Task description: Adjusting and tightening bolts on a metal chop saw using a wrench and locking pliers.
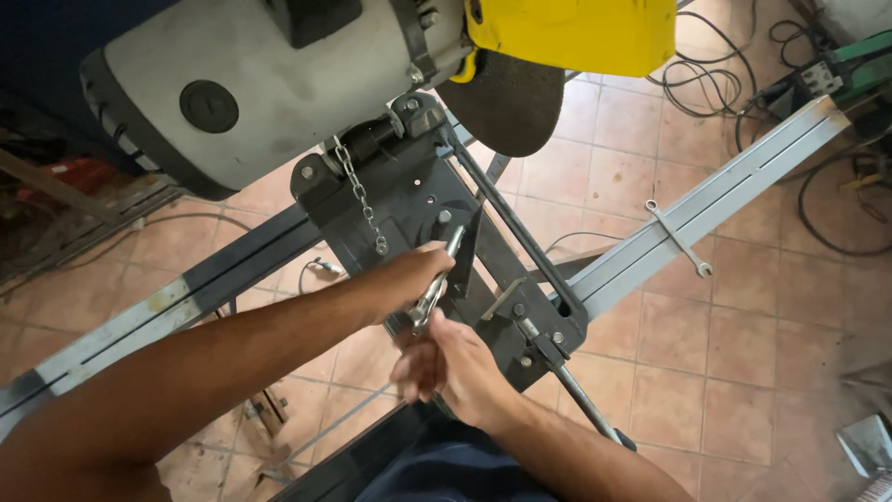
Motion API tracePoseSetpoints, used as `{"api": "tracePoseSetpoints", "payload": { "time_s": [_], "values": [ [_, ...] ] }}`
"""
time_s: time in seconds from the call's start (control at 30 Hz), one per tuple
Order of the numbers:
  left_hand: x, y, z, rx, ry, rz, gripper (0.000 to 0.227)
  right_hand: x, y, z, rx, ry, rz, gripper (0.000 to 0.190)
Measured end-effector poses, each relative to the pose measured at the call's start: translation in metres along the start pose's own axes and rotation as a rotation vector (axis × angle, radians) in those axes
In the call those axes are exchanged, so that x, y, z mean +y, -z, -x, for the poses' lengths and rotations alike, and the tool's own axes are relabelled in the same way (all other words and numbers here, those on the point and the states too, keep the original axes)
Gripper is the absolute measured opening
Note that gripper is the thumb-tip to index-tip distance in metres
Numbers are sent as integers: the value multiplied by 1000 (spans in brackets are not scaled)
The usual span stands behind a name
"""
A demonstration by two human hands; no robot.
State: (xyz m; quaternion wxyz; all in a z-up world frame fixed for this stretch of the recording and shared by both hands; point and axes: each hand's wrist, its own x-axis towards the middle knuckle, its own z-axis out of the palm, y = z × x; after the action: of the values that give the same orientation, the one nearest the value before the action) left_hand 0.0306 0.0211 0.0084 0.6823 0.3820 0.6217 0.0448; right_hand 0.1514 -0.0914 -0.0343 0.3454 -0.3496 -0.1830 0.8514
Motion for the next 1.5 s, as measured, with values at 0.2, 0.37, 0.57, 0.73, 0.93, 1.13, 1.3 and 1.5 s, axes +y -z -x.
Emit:
{"api": "tracePoseSetpoints", "payload": {
  "time_s": [0.2, 0.37, 0.57, 0.73, 0.93, 1.13, 1.3, 1.5],
  "values": [
    [-1, -7, 0, 13, 45, 151, 24, -18, 22, 27, 326, 818, 1387, 38],
    [-38, -21, -25, -72, -207, 382, 48, -50, 20, 2, 208, 1400, 1766, 51],
    [-40, -4, -7, -76, -531, 275, 54, -81, 44, -23, 200, 1246, 1478, 22],
    [-10, 29, -24, 478, -1433, -636, 40, -103, 19, -17, 213, 1322, 1266, 27],
    [10, 37, -72, -197, -1414, -305, 38, -106, 16, -15, 65, 1329, 1175, 32],
    [7, 41, -109, -336, -1360, -104, 30, -92, 52, -28, 14, 1259, 1173, 76],
    [18, 46, -119, -393, -1482, -94, 32, -93, 62, -34, 70, 1345, 1436, 81],
    [17, 48, -105, -410, -1501, -158, 26, -73, 79, -37, 131, 1381, 1451, 85]
  ]
}}
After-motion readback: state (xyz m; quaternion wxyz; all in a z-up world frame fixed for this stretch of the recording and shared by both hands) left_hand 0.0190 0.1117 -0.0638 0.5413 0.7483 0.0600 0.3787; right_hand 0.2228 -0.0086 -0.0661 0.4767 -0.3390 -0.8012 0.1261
